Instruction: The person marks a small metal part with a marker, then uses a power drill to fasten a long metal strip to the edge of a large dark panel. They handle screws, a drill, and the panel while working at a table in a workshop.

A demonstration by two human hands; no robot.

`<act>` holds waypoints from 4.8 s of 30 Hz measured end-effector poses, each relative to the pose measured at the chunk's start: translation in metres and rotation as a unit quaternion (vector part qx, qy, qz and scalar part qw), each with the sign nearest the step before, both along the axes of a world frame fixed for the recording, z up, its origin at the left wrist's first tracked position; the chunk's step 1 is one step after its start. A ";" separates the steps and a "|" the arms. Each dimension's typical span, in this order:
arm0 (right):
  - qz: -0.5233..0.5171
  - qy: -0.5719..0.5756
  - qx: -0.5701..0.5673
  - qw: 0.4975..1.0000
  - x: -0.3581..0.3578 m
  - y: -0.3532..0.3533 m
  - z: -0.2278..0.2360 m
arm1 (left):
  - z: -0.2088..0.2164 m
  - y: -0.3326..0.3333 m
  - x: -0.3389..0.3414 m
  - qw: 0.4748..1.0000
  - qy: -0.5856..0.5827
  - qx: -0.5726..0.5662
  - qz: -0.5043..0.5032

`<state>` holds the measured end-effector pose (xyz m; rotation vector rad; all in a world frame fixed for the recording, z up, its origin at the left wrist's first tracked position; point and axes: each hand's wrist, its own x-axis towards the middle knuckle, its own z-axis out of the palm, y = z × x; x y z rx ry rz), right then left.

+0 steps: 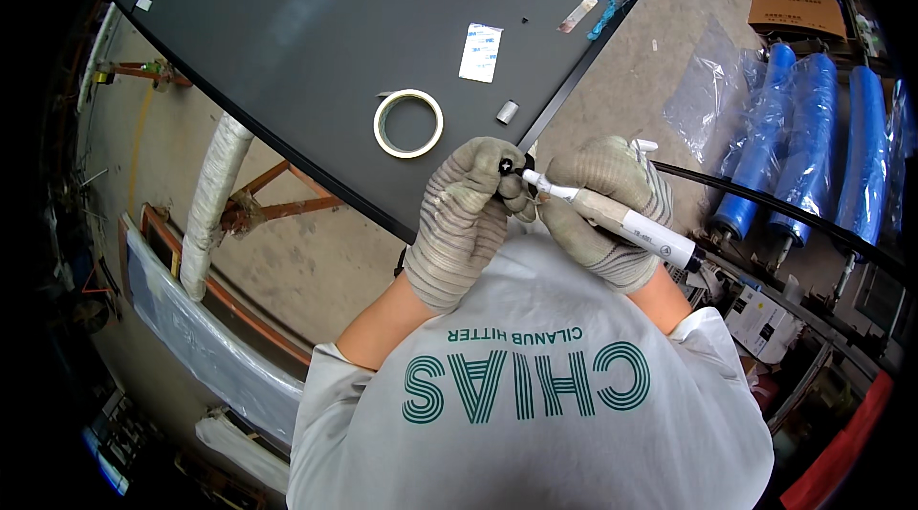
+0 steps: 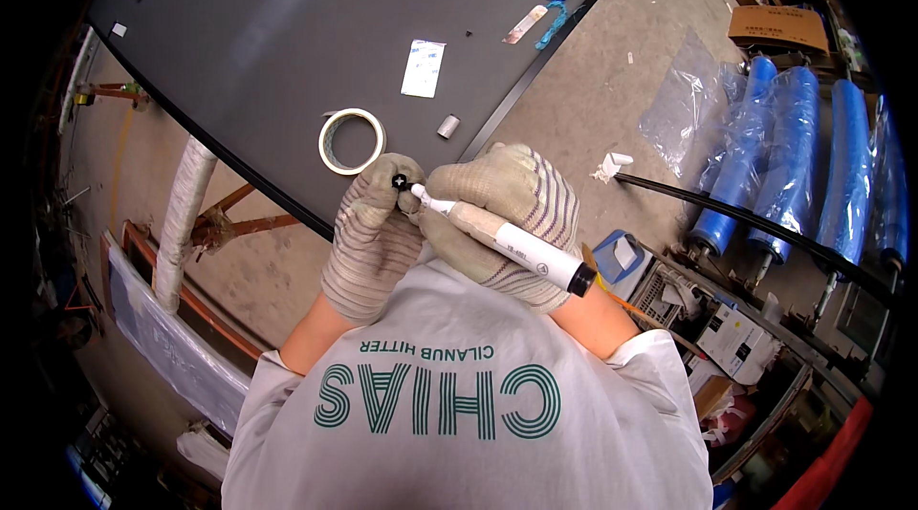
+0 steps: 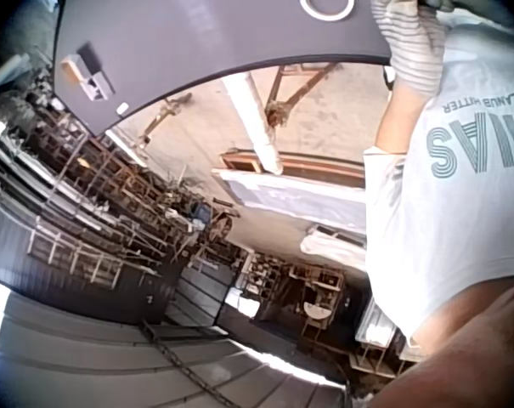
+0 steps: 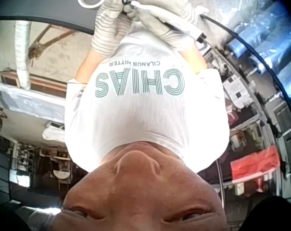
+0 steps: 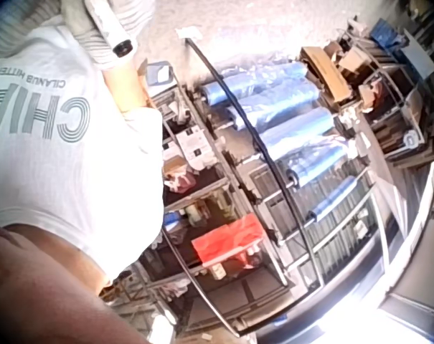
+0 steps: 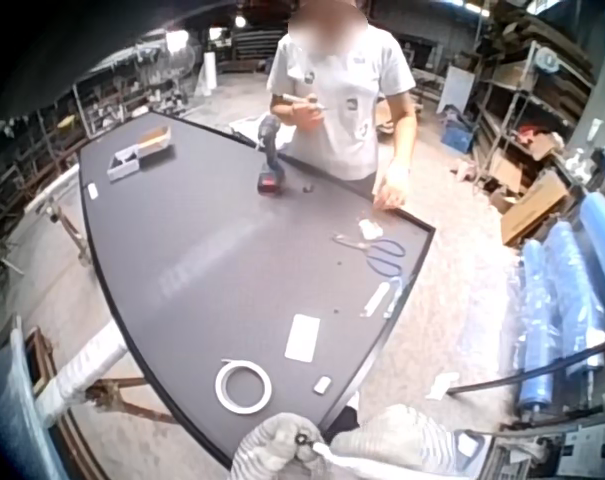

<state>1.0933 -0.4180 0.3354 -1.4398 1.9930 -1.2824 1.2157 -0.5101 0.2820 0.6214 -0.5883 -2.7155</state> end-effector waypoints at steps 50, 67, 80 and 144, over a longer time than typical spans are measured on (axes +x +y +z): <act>-0.037 -0.023 0.056 0.997 0.006 0.007 -0.006 | 0.003 0.007 -0.001 0.995 -0.043 -0.084 0.023; -0.005 -0.033 0.038 0.999 0.005 -0.002 0.001 | -0.004 0.000 0.003 0.993 -0.036 -0.106 0.020; -0.014 0.260 -0.084 0.962 0.011 -0.005 -0.008 | 0.005 0.000 0.004 0.984 -0.096 -0.147 0.028; -0.029 -0.046 -0.002 0.998 0.009 0.016 -0.001 | -0.019 -0.006 0.003 0.995 0.064 0.076 -0.022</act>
